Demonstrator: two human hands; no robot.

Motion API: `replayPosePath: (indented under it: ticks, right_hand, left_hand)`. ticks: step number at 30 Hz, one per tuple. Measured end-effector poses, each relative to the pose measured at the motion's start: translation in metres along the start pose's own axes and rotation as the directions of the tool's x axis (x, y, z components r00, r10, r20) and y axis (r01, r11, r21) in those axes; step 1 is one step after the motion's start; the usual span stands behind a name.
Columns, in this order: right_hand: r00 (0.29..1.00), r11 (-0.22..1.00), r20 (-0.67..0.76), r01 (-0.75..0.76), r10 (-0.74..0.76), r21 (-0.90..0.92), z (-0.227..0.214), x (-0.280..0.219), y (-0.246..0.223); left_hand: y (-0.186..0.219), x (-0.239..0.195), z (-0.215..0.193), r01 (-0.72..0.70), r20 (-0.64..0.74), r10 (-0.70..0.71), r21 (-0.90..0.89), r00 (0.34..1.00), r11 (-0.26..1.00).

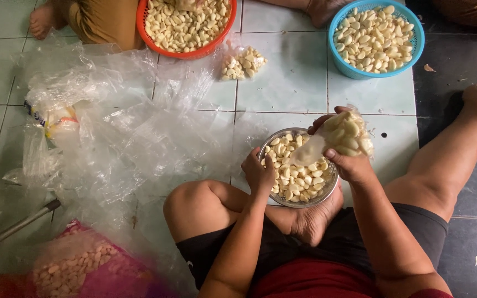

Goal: The person sits on the floor and sorts white nuts from a metal strainer into a plastic bag. They repeatedly scoop nuts from the strainer, place them into the bag, and transfer more nuts from a blue basket into the strainer to continue the process.

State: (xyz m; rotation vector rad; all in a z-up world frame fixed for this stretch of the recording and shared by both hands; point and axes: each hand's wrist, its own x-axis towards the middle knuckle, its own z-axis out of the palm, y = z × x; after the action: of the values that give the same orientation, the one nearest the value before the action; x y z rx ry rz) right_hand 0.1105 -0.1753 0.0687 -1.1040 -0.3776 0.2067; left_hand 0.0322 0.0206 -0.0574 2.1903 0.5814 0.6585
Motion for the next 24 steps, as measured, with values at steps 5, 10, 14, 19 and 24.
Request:
replayPosePath:
  ticks: [5, 10, 14, 19, 24]
  right_hand:
    - [0.999, 1.0, 0.03, -0.018, 0.019, -0.011, 0.018, 0.005, -0.001]
    - [0.995, 0.993, 0.088, 0.054, -0.045, -0.106, 0.031, 0.013, -0.026]
    - [0.99, 0.987, 0.142, 0.032, -0.01, -0.155, 0.025, 0.014, -0.028]
    - [0.994, 0.995, 0.059, 0.095, -0.097, 0.029, 0.014, 0.01, -0.012]
    - [0.986, 0.986, 0.022, 0.166, -0.166, -0.008, 0.034, 0.006, -0.031]
  left_hand:
    - [0.003, 0.0, 0.0, 0.035, 0.037, -0.035, 0.006, 0.999, 0.999]
    - [-0.005, -0.002, 0.007, 0.002, 0.02, -0.003, 0.037, 1.0, 0.999]
    - [-0.012, -0.003, 0.012, -0.009, 0.018, 0.008, 0.044, 1.0, 0.999]
    - [-0.006, -0.003, 0.009, 0.008, 0.007, -0.008, 0.056, 1.0, 0.998]
    - [0.002, -0.002, 0.002, 0.02, 0.02, -0.021, 0.043, 1.0, 0.999]
